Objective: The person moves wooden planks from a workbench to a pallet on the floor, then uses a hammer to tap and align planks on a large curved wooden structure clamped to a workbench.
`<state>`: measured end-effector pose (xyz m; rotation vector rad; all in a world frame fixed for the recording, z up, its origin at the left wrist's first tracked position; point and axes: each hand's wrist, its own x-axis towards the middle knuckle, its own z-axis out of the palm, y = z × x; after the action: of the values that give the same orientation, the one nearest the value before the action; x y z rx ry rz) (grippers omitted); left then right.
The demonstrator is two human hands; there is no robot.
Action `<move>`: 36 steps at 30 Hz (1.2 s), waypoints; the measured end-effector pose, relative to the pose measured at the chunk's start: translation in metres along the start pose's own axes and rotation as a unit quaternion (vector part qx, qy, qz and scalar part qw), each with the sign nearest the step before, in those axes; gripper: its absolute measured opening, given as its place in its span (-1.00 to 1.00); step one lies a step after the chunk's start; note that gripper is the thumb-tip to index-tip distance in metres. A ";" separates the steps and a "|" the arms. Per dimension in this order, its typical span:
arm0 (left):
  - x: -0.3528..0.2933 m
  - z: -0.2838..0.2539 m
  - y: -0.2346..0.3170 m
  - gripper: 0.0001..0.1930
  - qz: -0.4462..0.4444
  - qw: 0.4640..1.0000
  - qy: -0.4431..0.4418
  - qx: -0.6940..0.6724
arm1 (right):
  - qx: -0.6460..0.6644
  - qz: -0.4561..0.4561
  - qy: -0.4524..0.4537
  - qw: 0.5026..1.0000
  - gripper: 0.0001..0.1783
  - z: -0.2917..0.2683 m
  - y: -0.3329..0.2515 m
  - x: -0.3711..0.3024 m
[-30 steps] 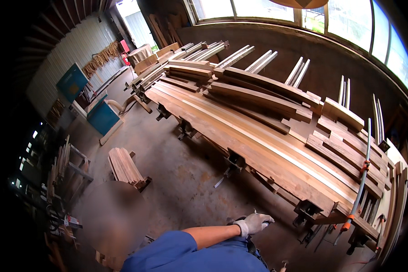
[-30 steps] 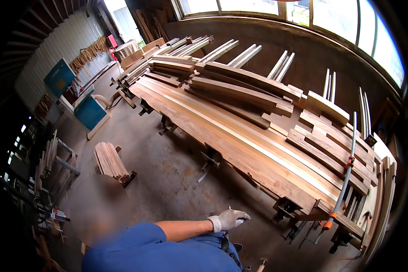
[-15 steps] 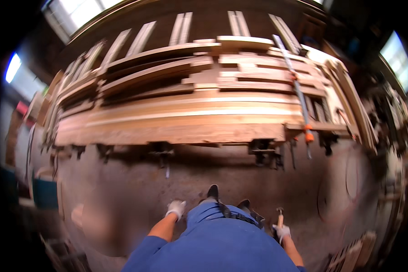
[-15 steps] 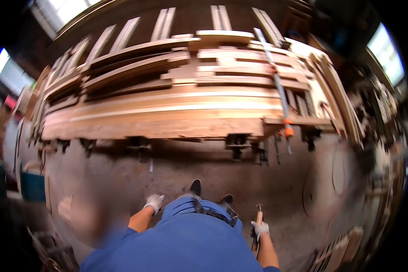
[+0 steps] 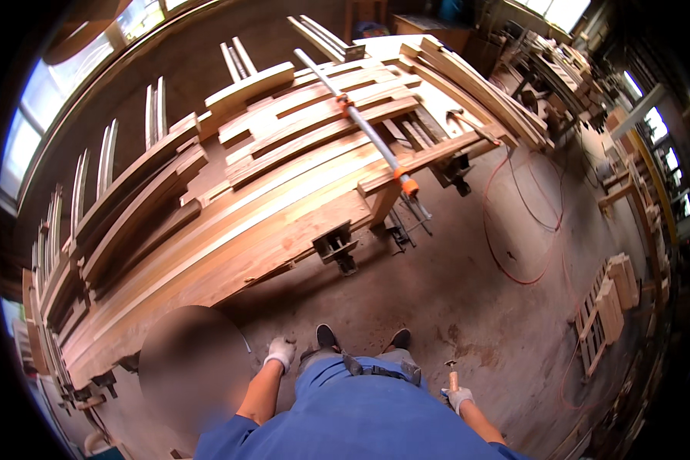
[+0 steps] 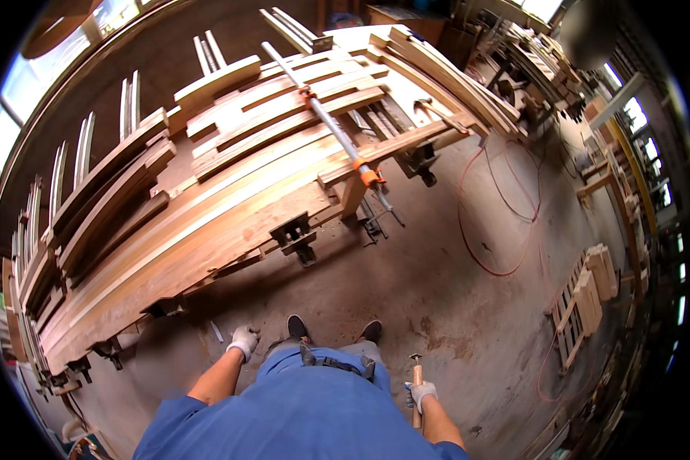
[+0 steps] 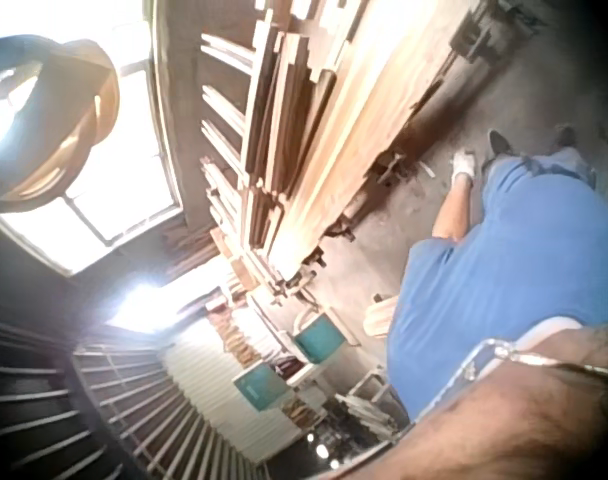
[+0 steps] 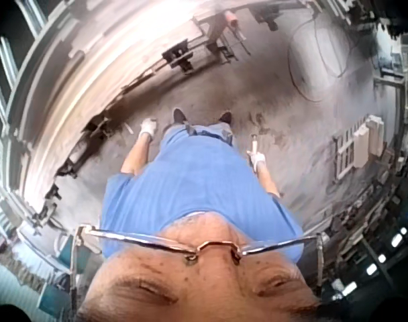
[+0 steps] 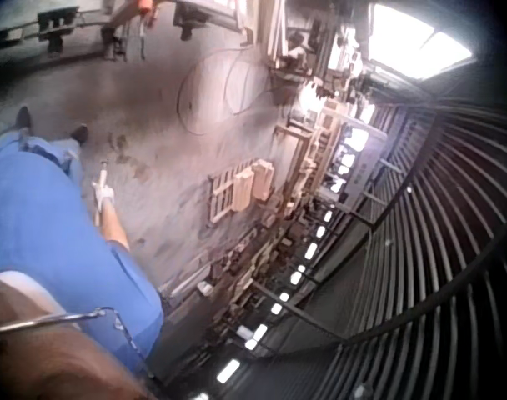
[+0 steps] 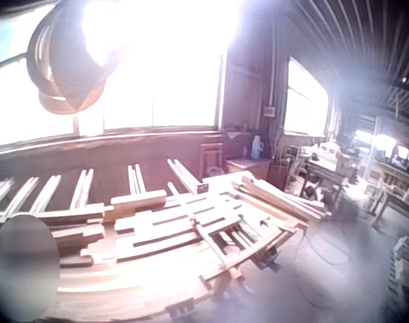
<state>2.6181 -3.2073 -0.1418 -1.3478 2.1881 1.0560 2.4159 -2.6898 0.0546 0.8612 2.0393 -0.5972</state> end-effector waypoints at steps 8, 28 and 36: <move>0.026 0.020 0.143 -0.69 0.003 0.972 -0.019 -0.233 | 0.070 -0.001 -0.026 0.997 -0.65 -0.064 0.040 0.085; -0.029 -0.149 0.185 -0.29 -0.006 0.868 0.472 0.156 | -0.118 -0.110 0.049 0.986 -0.62 -0.140 0.032 0.271; -0.011 -0.179 0.166 -0.58 0.143 0.872 0.444 0.149 | -0.017 -0.127 -0.079 0.989 -0.74 -0.093 -0.070 0.134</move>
<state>2.4922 -3.2910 0.0505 -1.5691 3.1063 0.0869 2.2591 -2.6259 0.0014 0.5195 2.0210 -0.7421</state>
